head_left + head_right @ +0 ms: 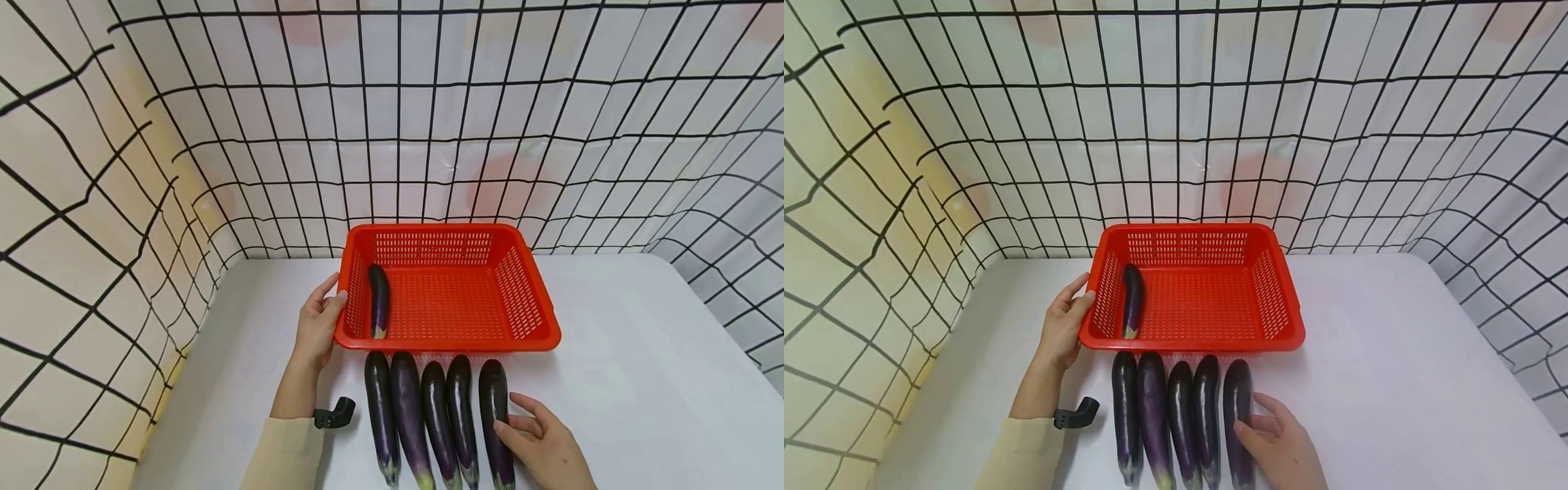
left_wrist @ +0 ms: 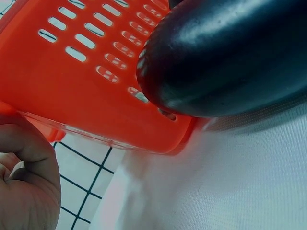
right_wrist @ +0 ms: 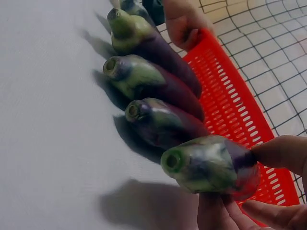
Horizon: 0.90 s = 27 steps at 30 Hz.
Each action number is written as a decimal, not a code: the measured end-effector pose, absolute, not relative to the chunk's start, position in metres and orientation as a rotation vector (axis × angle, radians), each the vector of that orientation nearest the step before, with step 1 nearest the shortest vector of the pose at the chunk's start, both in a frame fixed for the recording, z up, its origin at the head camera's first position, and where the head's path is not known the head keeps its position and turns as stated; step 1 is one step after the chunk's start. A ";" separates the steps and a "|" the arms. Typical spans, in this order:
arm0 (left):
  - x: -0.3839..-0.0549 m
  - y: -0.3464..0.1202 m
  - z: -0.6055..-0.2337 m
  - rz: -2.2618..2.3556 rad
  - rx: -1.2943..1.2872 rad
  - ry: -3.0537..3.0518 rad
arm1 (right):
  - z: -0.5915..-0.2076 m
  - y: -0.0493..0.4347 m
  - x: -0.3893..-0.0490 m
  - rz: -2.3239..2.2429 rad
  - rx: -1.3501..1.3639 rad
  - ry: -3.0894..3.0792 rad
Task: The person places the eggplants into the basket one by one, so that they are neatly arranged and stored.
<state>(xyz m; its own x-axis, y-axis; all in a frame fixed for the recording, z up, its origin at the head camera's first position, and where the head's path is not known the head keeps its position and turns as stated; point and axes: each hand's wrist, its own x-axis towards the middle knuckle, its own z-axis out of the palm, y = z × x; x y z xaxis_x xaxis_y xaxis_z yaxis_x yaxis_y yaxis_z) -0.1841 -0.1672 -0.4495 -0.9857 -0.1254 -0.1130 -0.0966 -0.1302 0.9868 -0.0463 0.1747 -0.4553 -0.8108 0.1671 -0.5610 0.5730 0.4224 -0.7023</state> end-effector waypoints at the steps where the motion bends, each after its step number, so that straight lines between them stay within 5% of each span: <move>1: -0.184 -0.167 -0.449 -2.334 0.262 -2.060 | -0.454 0.175 -0.046 -1.370 0.635 2.261; 27: -0.183 -0.167 -0.448 -2.337 0.261 -2.064 | -0.430 0.198 -0.039 -1.488 0.702 2.222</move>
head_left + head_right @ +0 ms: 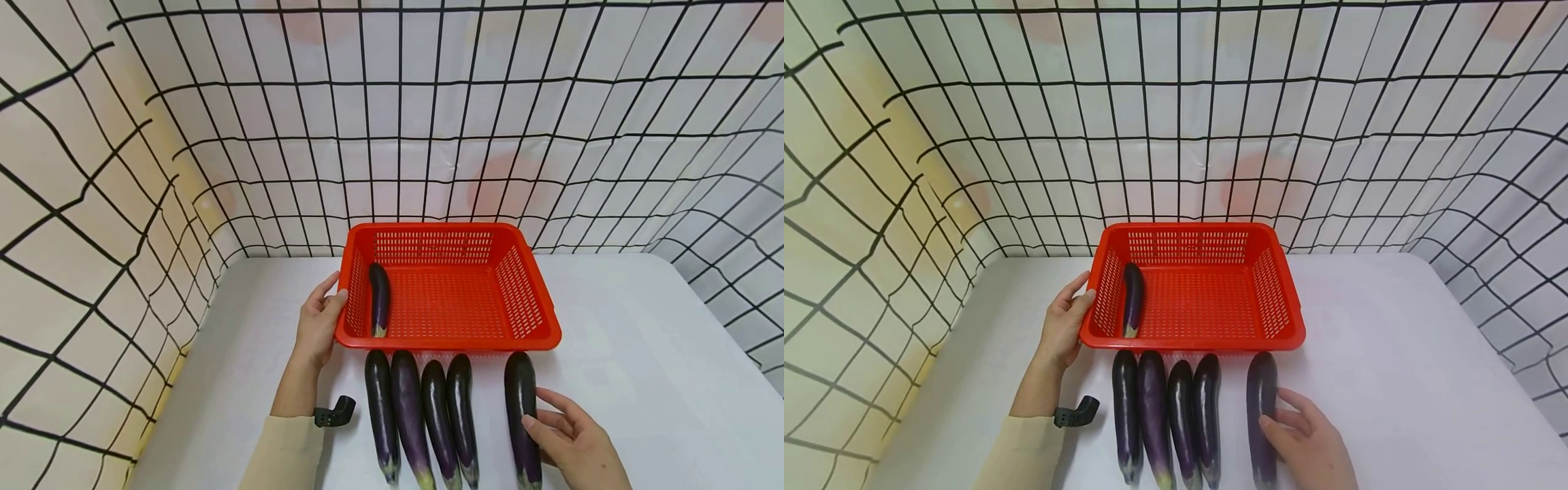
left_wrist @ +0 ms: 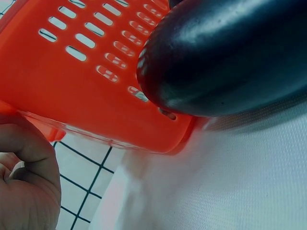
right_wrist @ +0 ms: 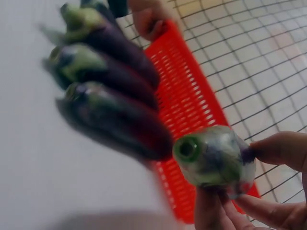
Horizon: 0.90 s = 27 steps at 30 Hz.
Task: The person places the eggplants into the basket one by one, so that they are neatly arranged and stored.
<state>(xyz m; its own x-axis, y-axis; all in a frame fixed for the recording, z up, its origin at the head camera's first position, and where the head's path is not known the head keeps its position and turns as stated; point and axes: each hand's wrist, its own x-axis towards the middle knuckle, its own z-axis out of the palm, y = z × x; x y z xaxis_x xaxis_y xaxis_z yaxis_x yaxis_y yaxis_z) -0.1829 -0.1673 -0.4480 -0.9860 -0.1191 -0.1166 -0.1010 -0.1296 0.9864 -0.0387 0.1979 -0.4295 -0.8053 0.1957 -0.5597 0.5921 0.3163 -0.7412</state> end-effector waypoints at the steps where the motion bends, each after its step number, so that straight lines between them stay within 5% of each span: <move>1: -0.183 -0.167 -0.448 -2.338 0.262 -2.063 | -0.427 0.197 -0.037 -1.489 0.701 2.219; 27: -0.183 -0.168 -0.448 -2.337 0.254 -2.051 | -0.381 0.193 -0.045 -1.453 0.493 2.349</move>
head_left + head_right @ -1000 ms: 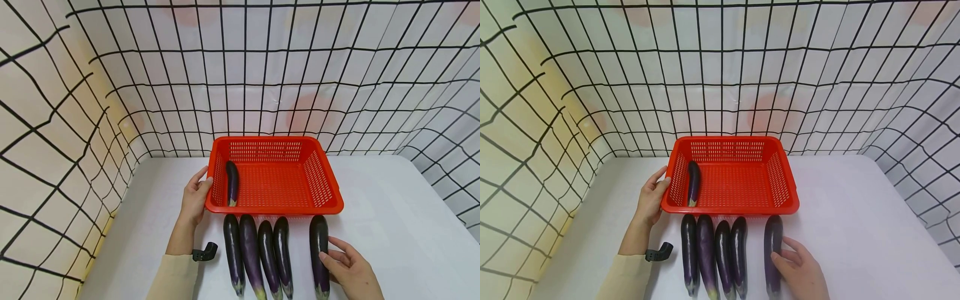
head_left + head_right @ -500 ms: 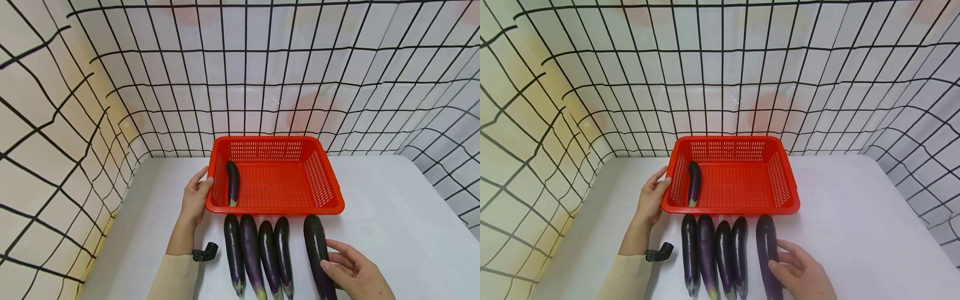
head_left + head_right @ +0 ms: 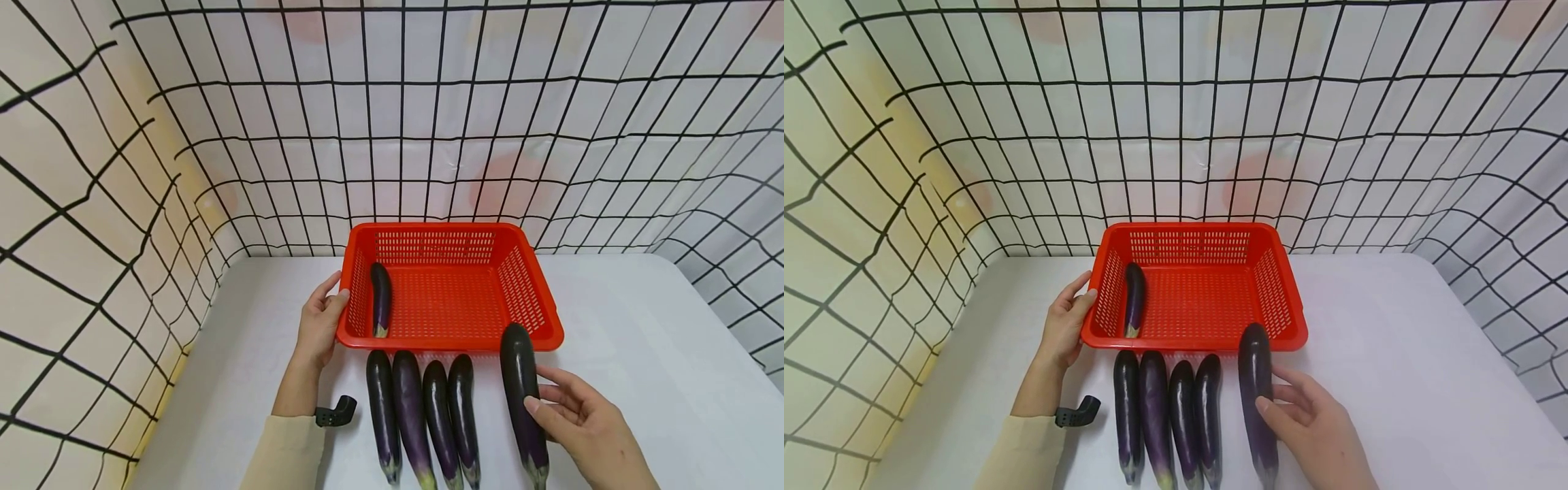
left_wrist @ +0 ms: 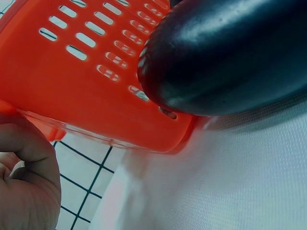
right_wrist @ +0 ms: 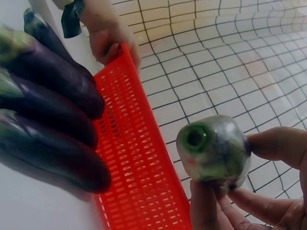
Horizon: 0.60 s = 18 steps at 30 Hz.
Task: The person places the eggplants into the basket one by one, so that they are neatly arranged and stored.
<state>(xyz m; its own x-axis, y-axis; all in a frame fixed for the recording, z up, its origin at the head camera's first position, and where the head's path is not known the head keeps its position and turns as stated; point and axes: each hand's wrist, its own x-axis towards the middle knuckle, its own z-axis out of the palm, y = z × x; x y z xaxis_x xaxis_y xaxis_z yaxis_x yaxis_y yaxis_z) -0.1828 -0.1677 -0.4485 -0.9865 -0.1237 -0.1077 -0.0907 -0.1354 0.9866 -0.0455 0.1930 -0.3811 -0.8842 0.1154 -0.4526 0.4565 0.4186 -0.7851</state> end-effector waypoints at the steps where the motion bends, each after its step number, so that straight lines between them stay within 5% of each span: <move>1: -0.183 -0.168 -0.449 -2.337 0.254 -2.051 | -0.380 0.193 -0.048 -1.461 0.489 2.352; 18: -0.184 -0.167 -0.449 -2.326 0.263 -2.057 | -0.369 0.181 -0.090 -1.762 0.139 2.492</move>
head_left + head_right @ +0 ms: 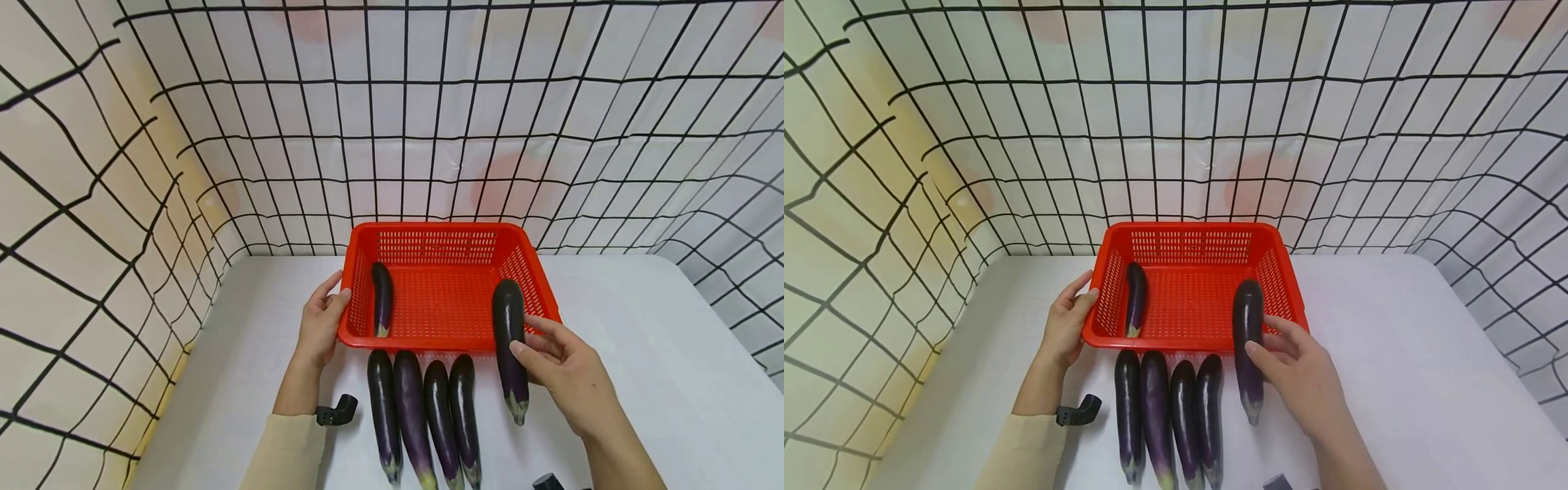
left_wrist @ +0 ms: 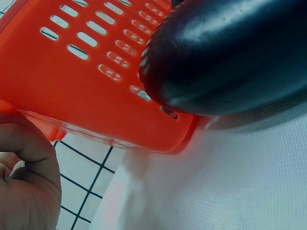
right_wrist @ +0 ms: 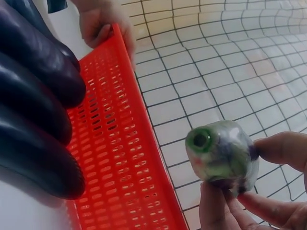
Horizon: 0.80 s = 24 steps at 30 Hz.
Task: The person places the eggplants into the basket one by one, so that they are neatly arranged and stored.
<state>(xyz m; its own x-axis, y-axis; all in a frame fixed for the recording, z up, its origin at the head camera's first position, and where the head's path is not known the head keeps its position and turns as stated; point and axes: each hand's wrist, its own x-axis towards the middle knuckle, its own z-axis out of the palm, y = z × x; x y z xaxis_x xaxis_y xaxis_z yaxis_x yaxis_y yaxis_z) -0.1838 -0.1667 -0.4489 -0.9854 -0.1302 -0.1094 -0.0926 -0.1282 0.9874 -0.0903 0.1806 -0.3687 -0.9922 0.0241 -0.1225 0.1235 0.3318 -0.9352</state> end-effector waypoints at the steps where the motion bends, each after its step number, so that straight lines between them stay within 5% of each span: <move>1: -0.184 -0.167 -0.449 -2.322 0.261 -2.064 | -0.368 0.180 -0.094 -1.761 0.125 2.502; 24: -0.183 -0.166 -0.447 -2.337 0.243 -2.037 | -0.373 0.143 -0.163 -1.775 0.108 2.388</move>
